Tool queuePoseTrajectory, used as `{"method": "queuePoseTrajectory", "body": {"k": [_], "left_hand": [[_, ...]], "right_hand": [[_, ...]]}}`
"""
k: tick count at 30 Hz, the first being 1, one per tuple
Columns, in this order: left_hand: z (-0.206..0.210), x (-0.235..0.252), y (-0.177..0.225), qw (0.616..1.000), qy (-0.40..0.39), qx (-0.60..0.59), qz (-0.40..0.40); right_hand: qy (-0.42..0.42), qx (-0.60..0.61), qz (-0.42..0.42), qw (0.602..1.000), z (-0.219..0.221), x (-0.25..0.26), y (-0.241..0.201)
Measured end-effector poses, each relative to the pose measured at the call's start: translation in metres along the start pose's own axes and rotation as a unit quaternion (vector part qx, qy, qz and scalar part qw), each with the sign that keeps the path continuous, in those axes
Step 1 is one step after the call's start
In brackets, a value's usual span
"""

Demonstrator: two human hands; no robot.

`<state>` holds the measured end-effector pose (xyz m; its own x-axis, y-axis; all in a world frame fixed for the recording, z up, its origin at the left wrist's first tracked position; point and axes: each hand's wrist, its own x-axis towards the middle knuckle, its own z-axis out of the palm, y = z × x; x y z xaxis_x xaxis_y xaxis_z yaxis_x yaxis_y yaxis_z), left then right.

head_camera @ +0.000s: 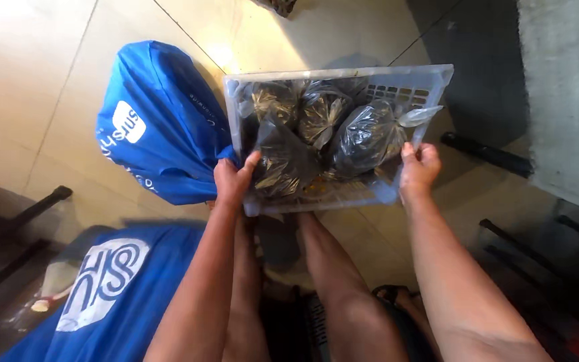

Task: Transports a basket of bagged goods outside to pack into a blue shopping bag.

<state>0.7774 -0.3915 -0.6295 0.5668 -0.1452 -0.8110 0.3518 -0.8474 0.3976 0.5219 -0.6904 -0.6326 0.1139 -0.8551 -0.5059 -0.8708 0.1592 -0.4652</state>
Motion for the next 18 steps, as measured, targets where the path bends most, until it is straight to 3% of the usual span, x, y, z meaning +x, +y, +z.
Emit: {"method": "queuePoseTrajectory", "body": {"k": [2, 5, 9, 12, 15, 18], "left_hand": [[0.008, -0.003, 0.000, 0.996, 0.051, 0.067, 0.020], [0.010, 0.003, -0.009, 0.999, 0.049, -0.015, 0.015], [0.004, 0.003, -0.009, 0.981, -0.060, -0.187, 0.003], [-0.013, 0.002, 0.006, 0.966, -0.121, -0.197, -0.114], [-0.038, -0.004, 0.015, 0.965, -0.071, -0.182, -0.176], [-0.084, -0.034, 0.018, 0.970, -0.016, -0.159, -0.184]], "right_hand": [[0.065, 0.022, -0.027, 0.997, 0.011, -0.001, -0.007], [0.087, -0.005, 0.028, 0.996, 0.021, -0.002, -0.020], [0.010, -0.109, 0.063, 0.992, 0.011, 0.006, -0.028], [-0.061, -0.117, 0.077, 0.988, 0.002, -0.001, -0.041], [-0.082, -0.107, 0.095, 0.986, -0.010, -0.032, -0.085], [-0.085, -0.093, 0.078, 0.989, -0.037, -0.085, -0.137]]}}
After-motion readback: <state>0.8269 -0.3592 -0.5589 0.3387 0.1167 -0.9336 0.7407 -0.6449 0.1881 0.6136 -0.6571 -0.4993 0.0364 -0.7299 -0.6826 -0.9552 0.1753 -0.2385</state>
